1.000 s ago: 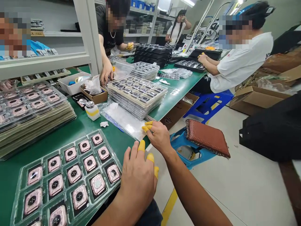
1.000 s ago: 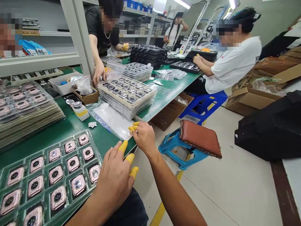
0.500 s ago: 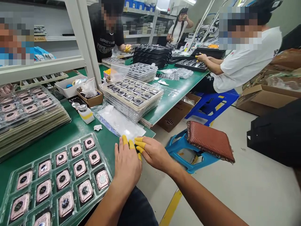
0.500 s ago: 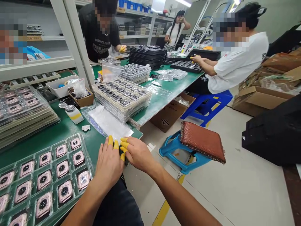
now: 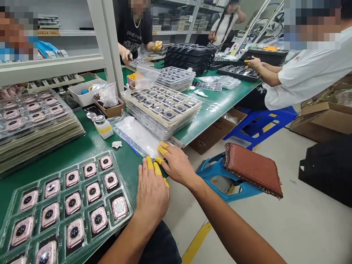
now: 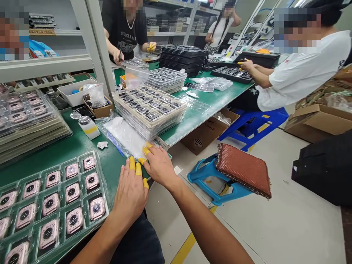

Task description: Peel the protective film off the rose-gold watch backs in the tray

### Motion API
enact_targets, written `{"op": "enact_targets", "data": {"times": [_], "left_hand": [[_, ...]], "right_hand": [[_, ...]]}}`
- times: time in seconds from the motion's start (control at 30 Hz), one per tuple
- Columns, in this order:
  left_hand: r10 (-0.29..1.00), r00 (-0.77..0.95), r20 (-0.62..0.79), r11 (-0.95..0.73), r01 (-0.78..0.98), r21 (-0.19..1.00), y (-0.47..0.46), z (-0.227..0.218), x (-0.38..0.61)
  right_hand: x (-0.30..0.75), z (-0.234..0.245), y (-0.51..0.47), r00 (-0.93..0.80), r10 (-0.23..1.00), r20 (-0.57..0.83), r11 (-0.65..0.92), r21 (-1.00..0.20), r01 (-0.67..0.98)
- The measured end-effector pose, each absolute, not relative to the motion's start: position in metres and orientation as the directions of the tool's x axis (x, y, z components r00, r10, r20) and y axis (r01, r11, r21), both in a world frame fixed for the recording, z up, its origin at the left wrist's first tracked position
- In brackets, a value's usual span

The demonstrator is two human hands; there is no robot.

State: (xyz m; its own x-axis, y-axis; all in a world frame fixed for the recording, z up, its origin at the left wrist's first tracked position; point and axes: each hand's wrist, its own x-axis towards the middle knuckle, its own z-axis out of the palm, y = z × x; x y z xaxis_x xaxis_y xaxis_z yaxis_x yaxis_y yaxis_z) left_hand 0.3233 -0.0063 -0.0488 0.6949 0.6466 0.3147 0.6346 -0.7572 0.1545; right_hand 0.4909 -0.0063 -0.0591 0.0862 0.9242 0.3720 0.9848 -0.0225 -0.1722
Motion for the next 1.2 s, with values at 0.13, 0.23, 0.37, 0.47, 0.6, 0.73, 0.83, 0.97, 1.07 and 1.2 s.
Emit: {"op": "enact_targets", "data": {"times": [0.13, 0.23, 0.37, 0.47, 0.6, 0.73, 0.83, 0.97, 1.07, 1.2], "left_hand": [[0.656, 0.693, 0.298, -0.751, 0.637, 0.175, -0.008, -0.046, 0.325], [0.663, 0.689, 0.294, -0.747, 0.637, 0.192, -0.009, -0.046, 0.324], [0.668, 0.675, 0.313, -0.742, 0.634, 0.218, -0.011, -0.046, 0.322], [0.670, 0.667, 0.326, -0.742, 0.625, 0.243, -0.011, -0.045, 0.321], [0.668, 0.666, 0.332, -0.743, 0.611, 0.271, -0.011, -0.043, 0.322], [0.667, 0.658, 0.349, -0.745, 0.602, 0.288, -0.012, -0.044, 0.321], [0.659, 0.649, 0.380, -0.751, 0.592, 0.293, -0.012, -0.044, 0.320], [0.657, 0.614, 0.438, -0.751, 0.585, 0.307, -0.013, -0.042, 0.315], [0.624, 0.608, 0.490, -0.776, 0.556, 0.299, -0.015, -0.043, 0.311], [0.555, 0.658, 0.509, -0.828, 0.500, 0.256, -0.019, -0.048, 0.312]], "right_hand": [[0.487, -0.064, -0.006, 0.107, 0.917, 0.384, -0.044, -0.169, 0.985], [0.483, -0.064, -0.009, 0.113, 0.904, 0.413, -0.039, -0.183, 0.982], [0.486, -0.052, -0.018, 0.120, 0.881, 0.458, -0.012, -0.230, 0.973], [0.493, -0.038, -0.022, 0.145, 0.864, 0.483, 0.010, -0.303, 0.953], [0.500, -0.022, -0.022, 0.129, 0.881, 0.456, 0.075, -0.402, 0.913], [0.500, -0.016, -0.022, 0.086, 0.927, 0.364, 0.104, -0.472, 0.875], [0.502, -0.014, -0.024, 0.082, 0.949, 0.303, 0.095, -0.527, 0.844], [0.511, -0.009, -0.026, 0.114, 0.962, 0.248, 0.063, -0.608, 0.791], [0.518, -0.008, -0.026, 0.142, 0.966, 0.216, 0.032, -0.645, 0.763], [0.522, -0.019, -0.022, 0.210, 0.955, 0.209, -0.029, -0.640, 0.768]]}}
